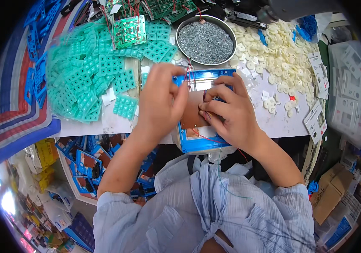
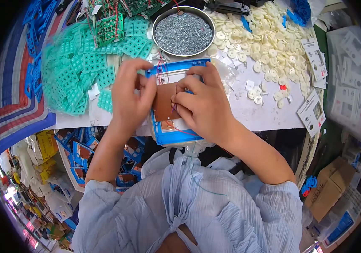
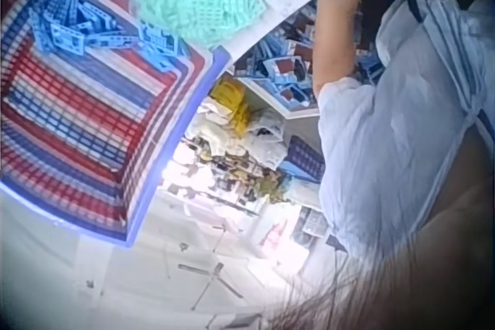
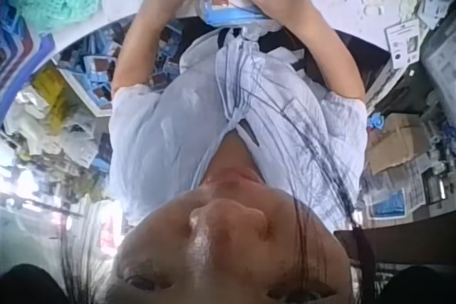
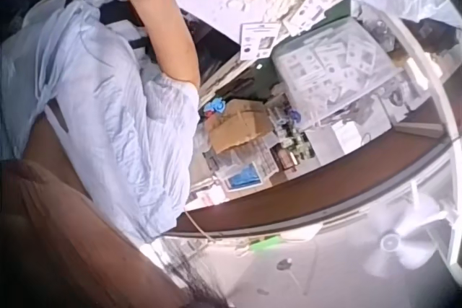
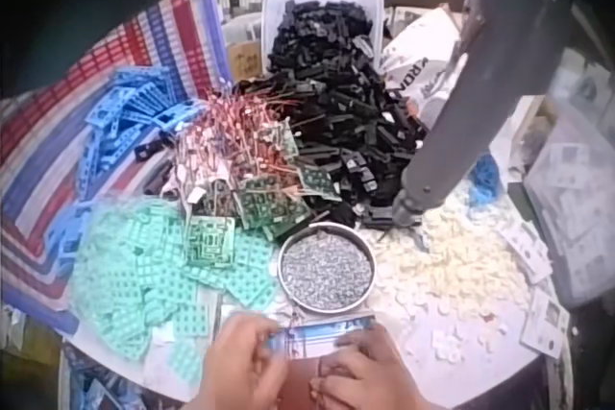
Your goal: Assembling electronic components into a blue plastic toy casing using an electric screwdriver.
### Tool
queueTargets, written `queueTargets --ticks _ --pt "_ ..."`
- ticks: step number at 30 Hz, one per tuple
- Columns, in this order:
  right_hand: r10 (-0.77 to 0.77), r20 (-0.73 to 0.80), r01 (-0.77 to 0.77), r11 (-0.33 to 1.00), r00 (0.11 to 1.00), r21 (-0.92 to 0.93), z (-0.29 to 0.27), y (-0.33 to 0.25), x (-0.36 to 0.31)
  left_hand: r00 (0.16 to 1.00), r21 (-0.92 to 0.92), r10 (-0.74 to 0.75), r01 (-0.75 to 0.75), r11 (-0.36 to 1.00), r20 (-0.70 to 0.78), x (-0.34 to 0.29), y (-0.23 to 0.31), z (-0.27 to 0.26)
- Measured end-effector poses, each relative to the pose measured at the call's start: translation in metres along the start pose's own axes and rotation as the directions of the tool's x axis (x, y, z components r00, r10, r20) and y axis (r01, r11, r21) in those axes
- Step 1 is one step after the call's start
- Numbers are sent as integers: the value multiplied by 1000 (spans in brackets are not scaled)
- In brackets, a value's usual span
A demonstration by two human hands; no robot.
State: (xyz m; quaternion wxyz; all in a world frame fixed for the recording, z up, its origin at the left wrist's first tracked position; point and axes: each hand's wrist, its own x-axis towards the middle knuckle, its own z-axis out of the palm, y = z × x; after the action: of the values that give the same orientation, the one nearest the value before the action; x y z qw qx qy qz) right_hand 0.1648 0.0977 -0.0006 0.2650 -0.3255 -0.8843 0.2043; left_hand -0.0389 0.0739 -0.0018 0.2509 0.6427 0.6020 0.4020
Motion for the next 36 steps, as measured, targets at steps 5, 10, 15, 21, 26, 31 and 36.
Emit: queueTargets --ticks 5,10,15,21,26,31,36 --pt "-27 45 29 998 999 -60 -5 -10 -2 997 140 42 -50 989 60 33 -19 5" --pt "-60 119 63 998 991 -24 -32 2 -1 988 74 157 -156 985 -10 31 -19 11" --pt "-53 -116 84 954 992 288 -18 30 56 987 91 158 -157 983 -1 29 -13 12" --pt "-163 -169 187 973 972 137 -16 37 60 985 132 173 -172 976 7 27 -14 5" --pt "-69 -145 81 994 987 77 -21 40 38 1000 -58 9 -10 998 -20 20 -16 0" --pt "-33 -82 29 998 996 -47 -27 38 32 998 66 -29 33 997 -61 18 -21 -3" --pt "-10 -7 9 995 1000 -102 -33 31 29 977 296 180 -139 945 -115 25 -26 0"
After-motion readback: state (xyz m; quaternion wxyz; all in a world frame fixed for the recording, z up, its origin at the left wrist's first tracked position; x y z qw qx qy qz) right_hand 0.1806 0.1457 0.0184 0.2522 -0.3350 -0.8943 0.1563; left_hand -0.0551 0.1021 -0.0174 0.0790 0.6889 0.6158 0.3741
